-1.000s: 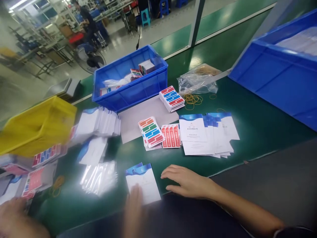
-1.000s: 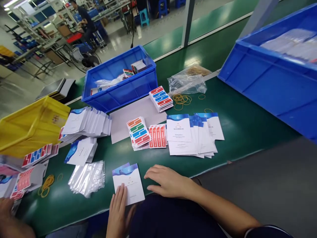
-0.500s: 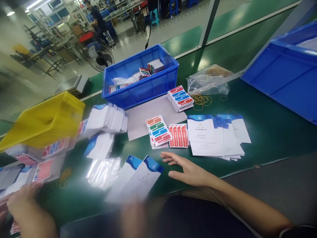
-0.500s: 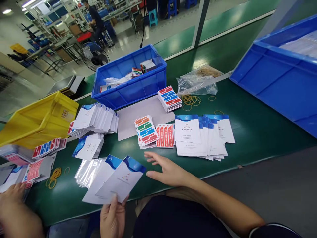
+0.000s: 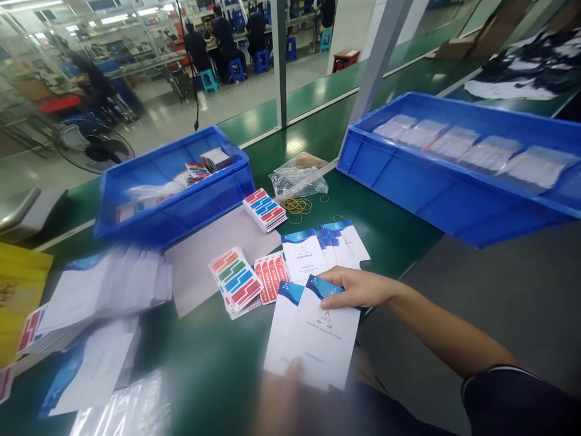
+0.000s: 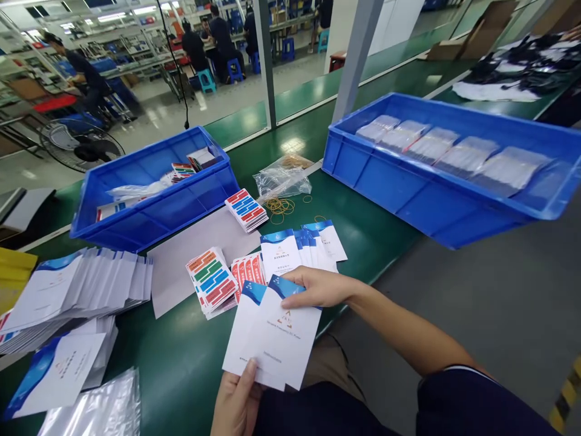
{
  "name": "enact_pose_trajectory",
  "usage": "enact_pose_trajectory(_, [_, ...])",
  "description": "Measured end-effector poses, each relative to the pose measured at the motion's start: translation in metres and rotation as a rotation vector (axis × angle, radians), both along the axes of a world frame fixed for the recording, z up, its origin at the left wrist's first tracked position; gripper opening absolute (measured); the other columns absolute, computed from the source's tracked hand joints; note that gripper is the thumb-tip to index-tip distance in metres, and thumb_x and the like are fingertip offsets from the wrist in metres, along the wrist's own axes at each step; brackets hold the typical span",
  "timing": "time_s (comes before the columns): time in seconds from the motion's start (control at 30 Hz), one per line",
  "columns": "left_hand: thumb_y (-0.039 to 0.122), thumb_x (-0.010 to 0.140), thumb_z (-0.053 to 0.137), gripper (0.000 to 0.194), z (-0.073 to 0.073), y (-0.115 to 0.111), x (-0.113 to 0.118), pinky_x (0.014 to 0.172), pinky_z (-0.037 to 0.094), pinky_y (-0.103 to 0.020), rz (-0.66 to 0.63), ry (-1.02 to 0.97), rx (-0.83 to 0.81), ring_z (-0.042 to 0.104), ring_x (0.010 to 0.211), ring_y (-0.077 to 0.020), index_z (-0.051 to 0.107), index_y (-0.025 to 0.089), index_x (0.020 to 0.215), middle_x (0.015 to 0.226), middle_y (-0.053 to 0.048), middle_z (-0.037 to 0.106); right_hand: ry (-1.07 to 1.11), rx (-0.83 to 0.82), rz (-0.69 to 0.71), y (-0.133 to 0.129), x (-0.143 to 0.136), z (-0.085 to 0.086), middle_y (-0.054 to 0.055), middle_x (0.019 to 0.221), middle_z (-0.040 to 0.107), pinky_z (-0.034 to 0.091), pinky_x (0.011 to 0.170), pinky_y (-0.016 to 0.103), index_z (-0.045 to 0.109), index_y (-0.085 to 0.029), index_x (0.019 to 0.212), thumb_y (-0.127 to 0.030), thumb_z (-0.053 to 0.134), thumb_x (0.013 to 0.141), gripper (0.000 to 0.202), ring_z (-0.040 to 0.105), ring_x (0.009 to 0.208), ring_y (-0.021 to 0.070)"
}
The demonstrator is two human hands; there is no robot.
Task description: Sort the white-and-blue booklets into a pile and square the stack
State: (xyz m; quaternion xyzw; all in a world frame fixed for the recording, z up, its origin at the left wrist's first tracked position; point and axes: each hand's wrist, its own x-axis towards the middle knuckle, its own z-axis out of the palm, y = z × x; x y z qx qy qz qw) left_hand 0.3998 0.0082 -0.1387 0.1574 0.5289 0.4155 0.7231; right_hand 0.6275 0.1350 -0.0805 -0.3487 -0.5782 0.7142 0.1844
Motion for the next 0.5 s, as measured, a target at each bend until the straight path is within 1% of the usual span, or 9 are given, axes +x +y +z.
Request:
enact_pose_trajectory(0.07, [0.049,0.065,0.079,0.044,-0.001,0.003,0.000,0.094,0.050,-0.047,0.008,0.036,-0.021,0.064,0.105,-0.0356,0.073,0.016,0.093,0.097,-0.014,0.074,-0.008,-0.009,-0.008,0.002,0.003,-0.005,0.004,0.087,0.065,0.050,0.066,0.022,0.061,-0.012,0.088,-0.048,0.070,0.078,0.039,0.061,0.075,0.0135])
enact_pose_trajectory(0.17, [0.048,0.067,0.077,0.043,-0.001,0.006,-0.002,0.093,0.049,-0.047,0.028,0.149,-0.071,0.065,0.103,-0.0348,0.072,0.013,0.092,0.089,-0.015,0.074,-0.035,0.001,-0.081,0.005,0.013,-0.007,0.005,0.088,0.066,0.051,0.065,0.022,0.063,-0.012,0.090,-0.048,0.070,0.079,0.038,0.062,0.074,0.0136])
enact_pose_trajectory(0.27, [0.048,0.069,0.075,0.044,0.002,0.011,-0.003,0.092,0.050,-0.044,0.097,0.231,-0.057,0.064,0.104,-0.0335,0.071,0.014,0.096,0.087,-0.014,0.074,-0.011,0.004,-0.207,0.008,0.034,0.005,0.004,0.084,0.067,0.051,0.057,0.020,0.064,-0.013,0.090,-0.044,0.072,0.078,0.034,0.063,0.068,0.0134])
enact_pose_trajectory(0.37, [0.046,0.072,0.074,0.040,0.007,0.021,-0.004,0.089,0.052,-0.041,0.158,0.235,-0.012,0.064,0.104,-0.0315,0.071,0.016,0.099,0.089,-0.013,0.073,0.062,-0.013,-0.322,0.009,0.054,0.020,0.004,0.076,0.067,0.050,0.049,0.020,0.064,-0.015,0.085,-0.042,0.076,0.074,0.031,0.064,0.061,0.0145])
enact_pose_trajectory(0.43, [0.042,0.073,0.074,0.035,0.009,0.026,-0.005,0.087,0.052,-0.039,0.161,0.208,-0.005,0.065,0.102,-0.0305,0.071,0.018,0.098,0.087,-0.012,0.073,0.118,-0.027,-0.355,0.009,0.061,0.025,0.003,0.073,0.067,0.050,0.046,0.020,0.065,-0.016,0.083,-0.041,0.078,0.072,0.030,0.064,0.058,0.0150])
enact_pose_trajectory(0.5, [0.040,0.073,0.075,0.032,0.009,0.028,-0.005,0.087,0.052,-0.039,0.128,0.156,-0.018,0.066,0.100,-0.0300,0.071,0.018,0.097,0.083,-0.011,0.073,0.157,-0.034,-0.358,0.008,0.062,0.024,0.003,0.073,0.067,0.048,0.044,0.020,0.065,-0.017,0.086,-0.040,0.077,0.074,0.029,0.064,0.056,0.0151])
